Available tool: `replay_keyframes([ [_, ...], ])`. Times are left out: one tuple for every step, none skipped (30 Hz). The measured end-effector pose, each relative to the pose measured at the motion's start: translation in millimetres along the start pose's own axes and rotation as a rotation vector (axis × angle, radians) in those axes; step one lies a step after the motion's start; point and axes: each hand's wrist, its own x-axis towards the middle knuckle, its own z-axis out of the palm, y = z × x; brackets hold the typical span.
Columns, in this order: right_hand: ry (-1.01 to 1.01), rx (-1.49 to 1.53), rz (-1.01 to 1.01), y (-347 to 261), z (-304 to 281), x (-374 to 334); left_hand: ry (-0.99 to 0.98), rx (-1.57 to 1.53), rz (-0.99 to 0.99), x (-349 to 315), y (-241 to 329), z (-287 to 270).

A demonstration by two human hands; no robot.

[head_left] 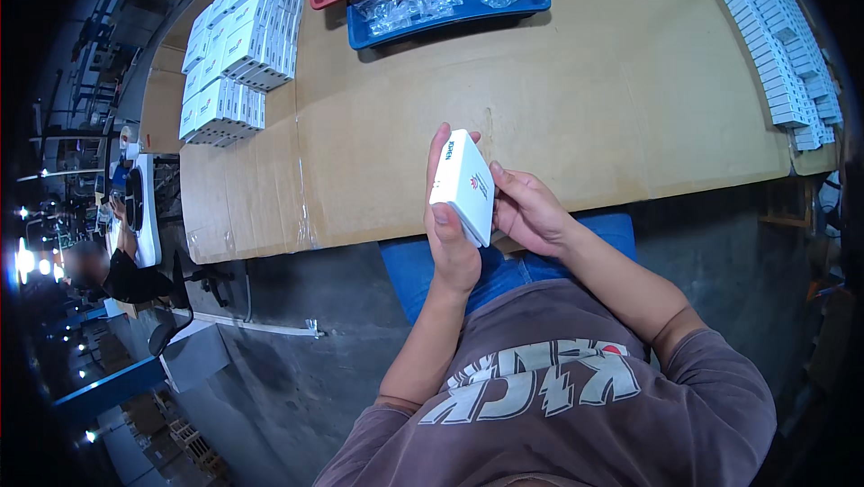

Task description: Packing electronic or industrial parts into small white boxes and organizing the boxes into stacks.

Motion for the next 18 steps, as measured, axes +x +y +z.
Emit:
replay_keyframes([
  [-0.045, 0.032, 0.034, 1.1, -3.2, -0.6, -0.008, -0.015, -0.019, -0.9, 0.6, 0.5],
  [-0.044, 0.033, 0.033, 3.6, -4.0, -0.5, -0.01, -0.015, -0.021, -1.6, 0.0, 1.0],
  [-0.041, 0.051, 0.035, 6.7, -4.3, -0.1, -0.017, -0.001, -0.011, -2.0, -1.6, 1.6],
  [-0.037, 0.069, 0.036, 8.9, -5.5, 0.4, -0.025, 0.013, -0.001, -2.4, -3.0, 2.5],
  [-0.037, 0.07, 0.034, 9.8, -9.6, 1.0, -0.027, 0.012, -0.001, -3.1, -3.9, 3.8],
  [-0.088, 0.075, 0.02, 8.6, -10.7, 1.3, -0.044, 0.036, 0.008, -4.1, -3.8, 4.7],
  [-0.139, 0.081, 0.007, 7.4, -10.5, 1.2, -0.061, 0.06, 0.016, -4.7, -3.7, 5.2],
  [-0.14, 0.081, 0.006, 8.0, -8.0, 0.3, -0.061, 0.061, 0.017, -4.0, -4.9, 4.2],
  [-0.043, 0.084, 0.006, 3.5, 6.0, -2.2, -0.057, 0.096, 0.048, -2.5, -8.1, 2.0],
  [0.055, 0.087, 0.007, 1.0, 13.6, -3.6, -0.053, 0.131, 0.079, -1.8, -11.1, -0.5],
  [0.054, 0.086, 0.006, 2.3, 8.9, -1.1, -0.053, 0.131, 0.08, -2.5, -13.1, -4.1],
  [0.081, 0.005, -0.011, 2.7, 4.0, 3.2, -0.064, 0.177, 0.086, -2.1, -11.8, -6.4],
  [0.108, -0.077, -0.029, 3.1, 0.5, 5.2, -0.075, 0.224, 0.092, -1.7, -11.0, -7.1],
  [0.109, -0.076, -0.031, 3.1, -2.4, 3.6, -0.077, 0.224, 0.091, -2.7, -10.8, -4.7],
  [0.117, -0.087, -0.054, -1.4, 3.5, -0.4, -0.023, 0.306, 0.087, -1.9, -2.1, 3.9],
  [0.124, -0.098, -0.077, -4.9, 8.6, -3.9, 0.032, 0.387, 0.082, -1.5, 2.4, 8.2],
  [0.123, -0.097, -0.075, -5.3, 12.7, -6.2, 0.034, 0.389, 0.081, -1.9, -7.7, -2.0],
  [0.146, -0.16, -0.103, -5.5, 18.5, -9.6, -0.018, 0.474, 0.159, -2.2, -25.3, -18.8],
])
